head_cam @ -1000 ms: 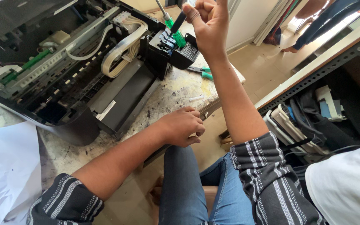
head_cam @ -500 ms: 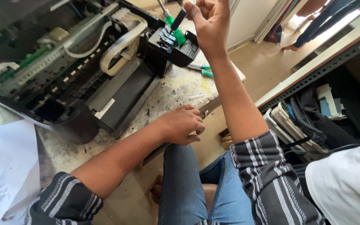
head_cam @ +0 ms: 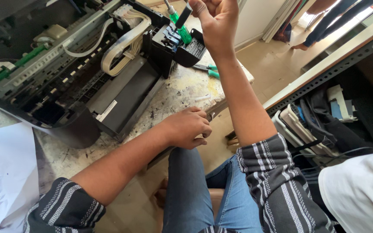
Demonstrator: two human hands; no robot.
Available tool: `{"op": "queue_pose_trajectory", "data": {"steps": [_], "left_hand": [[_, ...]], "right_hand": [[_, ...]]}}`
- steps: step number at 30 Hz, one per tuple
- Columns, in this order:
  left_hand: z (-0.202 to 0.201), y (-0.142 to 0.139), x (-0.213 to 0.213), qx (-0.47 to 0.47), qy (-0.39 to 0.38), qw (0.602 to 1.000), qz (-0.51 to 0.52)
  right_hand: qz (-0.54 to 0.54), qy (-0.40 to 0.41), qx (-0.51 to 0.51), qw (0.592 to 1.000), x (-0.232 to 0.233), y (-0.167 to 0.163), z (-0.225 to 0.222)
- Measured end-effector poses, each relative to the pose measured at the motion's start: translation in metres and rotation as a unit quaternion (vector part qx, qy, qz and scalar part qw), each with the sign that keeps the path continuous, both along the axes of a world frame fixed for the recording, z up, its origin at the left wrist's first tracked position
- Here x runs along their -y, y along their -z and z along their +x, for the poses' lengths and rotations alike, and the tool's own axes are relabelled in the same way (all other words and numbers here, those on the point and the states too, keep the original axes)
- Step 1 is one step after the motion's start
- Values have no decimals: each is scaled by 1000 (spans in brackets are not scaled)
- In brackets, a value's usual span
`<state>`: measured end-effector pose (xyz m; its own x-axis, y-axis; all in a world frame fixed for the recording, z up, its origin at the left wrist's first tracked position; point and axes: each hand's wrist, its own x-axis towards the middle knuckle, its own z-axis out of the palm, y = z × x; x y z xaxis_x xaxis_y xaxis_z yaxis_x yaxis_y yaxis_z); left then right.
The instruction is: The person sits at a cluttered repair bench and works on a printer and its toner cartridge. They first handle a cable and connector near a power strip, then use a screwdriver to unscrew and manipulate parts of the opened printer and cartridge assembly on the bench.
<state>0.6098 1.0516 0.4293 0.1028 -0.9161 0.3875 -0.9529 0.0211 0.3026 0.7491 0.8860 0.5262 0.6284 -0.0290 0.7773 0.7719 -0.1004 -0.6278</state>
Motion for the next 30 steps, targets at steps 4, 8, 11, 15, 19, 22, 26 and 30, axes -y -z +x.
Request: {"op": "queue_pose_trajectory", "data": {"steps": [4,8,11,15,19,22,26,30], "left_hand": [[0,-4,-1,0,-4,1000,18],[1,-5,-1,-3,-3,1000,17],[1,-3,-1,-2,-3,1000,10],[3,-1,0,-1,-1,1000,12],[4,-1,0,-4,-3,1000,11],[4,-1,1,-5,-1,1000,14],[4,-2,1,1,1,1000,7],[3,-2,1,2,-11,1000,16]], "right_hand": [[-27,9,26,999,-1,-1,-1],[-31,11,27,999,1,1,0],[-31,8,23,999,3,2,3],[-33,20,25,999,4,6,3],[-28,19,30,999,3,6,2],[-26,18,36,999,2,6,2],[-23,11,41,999,2,6,2],[-25,8,41,999,2,6,1]]}}
